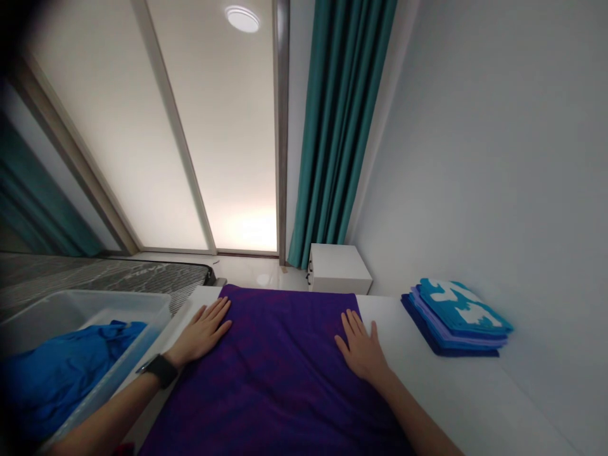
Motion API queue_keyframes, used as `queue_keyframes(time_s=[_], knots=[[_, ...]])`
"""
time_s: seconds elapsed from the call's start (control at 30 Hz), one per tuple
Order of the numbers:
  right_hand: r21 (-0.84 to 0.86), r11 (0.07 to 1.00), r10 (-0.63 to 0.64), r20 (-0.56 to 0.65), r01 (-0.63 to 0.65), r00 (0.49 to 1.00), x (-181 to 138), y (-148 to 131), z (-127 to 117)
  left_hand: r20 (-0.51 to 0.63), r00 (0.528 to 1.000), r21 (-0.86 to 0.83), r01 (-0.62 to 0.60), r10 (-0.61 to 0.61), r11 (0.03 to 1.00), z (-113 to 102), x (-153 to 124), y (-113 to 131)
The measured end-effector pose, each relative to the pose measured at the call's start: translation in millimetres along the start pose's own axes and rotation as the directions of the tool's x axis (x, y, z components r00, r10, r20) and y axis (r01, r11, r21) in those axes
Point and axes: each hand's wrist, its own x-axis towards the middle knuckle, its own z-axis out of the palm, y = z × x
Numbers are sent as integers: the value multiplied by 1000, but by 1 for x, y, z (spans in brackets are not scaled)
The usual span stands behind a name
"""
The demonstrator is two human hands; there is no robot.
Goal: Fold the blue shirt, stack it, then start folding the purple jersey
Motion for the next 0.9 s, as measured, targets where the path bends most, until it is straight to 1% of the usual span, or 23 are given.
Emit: queue_keyframes(time_s=[0.1, 0.3, 0.37, 0.43, 0.5, 0.57, 0.67, 0.77, 0.83, 0.9], knots=[[10, 1000, -2, 5, 2, 1000, 12, 5, -3, -8, 1000, -6, -4, 4, 1000, -2, 10, -3], [24, 999, 32, 35, -33, 999, 41, 14, -7, 32, 999, -33, 15, -14, 999, -10, 40, -1], [38, 998, 45, 18, -45, 999, 45, 14, -7, 51, 998, -57, 25, -22, 998, -12, 45, -1], [53, 997, 60, -31, -58, 998, 46, 13, -8, 48, 999, -99, 29, -24, 995, -12, 48, -4], [56, 996, 76, -98, -71, 992, 44, 12, -10, 20, 1000, -146, 16, -13, 989, -11, 47, -8], [22, 998, 66, -153, -64, 986, 40, 9, -15, -3, 1000, -165, 3, -4, 986, -10, 43, -10], [-45, 998, 26, -184, -35, 983, 30, 0, -22, -13, 1000, -121, 7, -8, 993, -10, 34, -3], [-25, 999, 18, -152, -22, 988, 15, -18, -24, -65, 998, -61, -24, 20, 998, -9, 20, 14], [15, 1000, -6, -105, 7, 995, 4, -32, -21, -100, 992, -45, -79, 75, 996, -6, 8, 29], [48, 998, -25, -45, 27, 999, -6, -44, -17, -104, 988, -43, -117, 112, 992, -2, -4, 43]])
